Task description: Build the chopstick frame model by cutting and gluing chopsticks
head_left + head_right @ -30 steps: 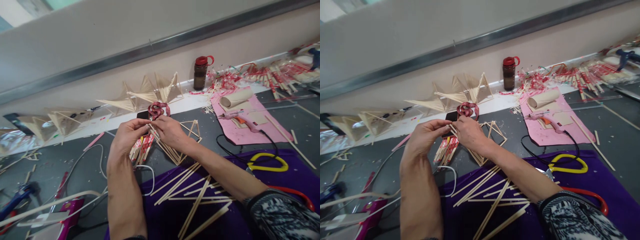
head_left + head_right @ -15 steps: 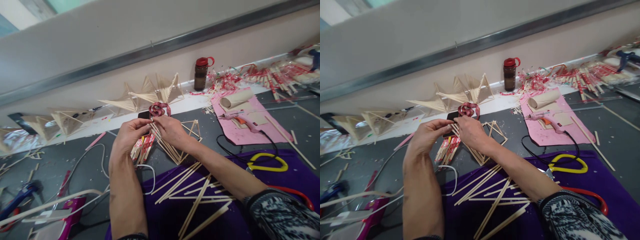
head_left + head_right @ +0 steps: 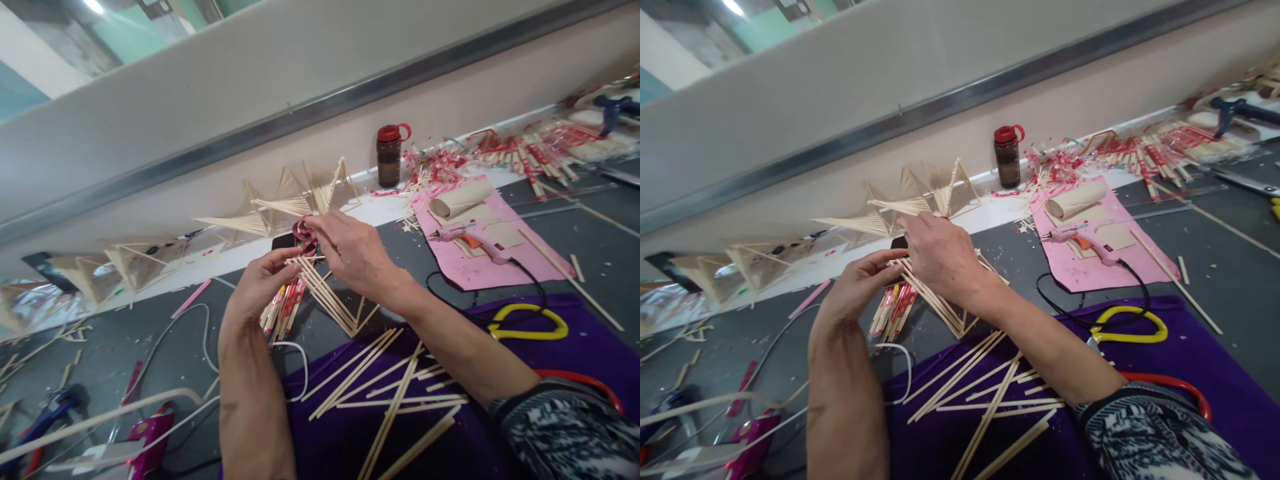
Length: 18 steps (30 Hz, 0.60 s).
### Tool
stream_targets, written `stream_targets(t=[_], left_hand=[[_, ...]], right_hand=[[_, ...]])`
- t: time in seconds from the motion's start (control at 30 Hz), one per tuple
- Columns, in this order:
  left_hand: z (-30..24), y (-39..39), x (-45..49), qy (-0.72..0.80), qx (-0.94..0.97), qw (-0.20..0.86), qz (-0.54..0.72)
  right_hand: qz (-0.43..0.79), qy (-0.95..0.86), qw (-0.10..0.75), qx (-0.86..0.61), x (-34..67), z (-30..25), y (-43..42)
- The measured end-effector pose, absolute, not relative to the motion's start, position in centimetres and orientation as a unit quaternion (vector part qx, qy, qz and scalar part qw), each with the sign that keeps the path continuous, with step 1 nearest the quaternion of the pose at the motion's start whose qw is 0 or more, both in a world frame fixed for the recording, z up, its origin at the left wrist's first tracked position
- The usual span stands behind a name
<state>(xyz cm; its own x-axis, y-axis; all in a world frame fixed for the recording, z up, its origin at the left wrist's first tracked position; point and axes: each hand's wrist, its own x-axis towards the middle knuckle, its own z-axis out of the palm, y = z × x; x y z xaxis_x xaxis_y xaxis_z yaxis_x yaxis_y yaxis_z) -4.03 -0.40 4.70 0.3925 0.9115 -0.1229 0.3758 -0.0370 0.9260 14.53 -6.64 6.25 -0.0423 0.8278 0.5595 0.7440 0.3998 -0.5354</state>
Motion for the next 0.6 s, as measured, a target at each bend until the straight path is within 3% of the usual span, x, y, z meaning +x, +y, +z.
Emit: stream_targets(t=[0.3, 0.5, 0.6], left_hand=[[4.4, -0.4, -3.4, 0.499, 0.672, 0.473, 0.275], [4.3, -0.3, -3.3, 0.5, 0.675, 0.468, 0.274], [4.0, -0.2, -3.4, 0.482, 0.669, 0.486, 0.288]], right_hand=[[0.025, -0.768, 0.271, -0.579, 14.3, 4.5, -5.3], [0.023, -0.786, 0.25, -0.565, 13.5, 4.6, -5.8], [0.016, -0.79, 0.28, -0.545, 14.0, 6.2, -7.5]])
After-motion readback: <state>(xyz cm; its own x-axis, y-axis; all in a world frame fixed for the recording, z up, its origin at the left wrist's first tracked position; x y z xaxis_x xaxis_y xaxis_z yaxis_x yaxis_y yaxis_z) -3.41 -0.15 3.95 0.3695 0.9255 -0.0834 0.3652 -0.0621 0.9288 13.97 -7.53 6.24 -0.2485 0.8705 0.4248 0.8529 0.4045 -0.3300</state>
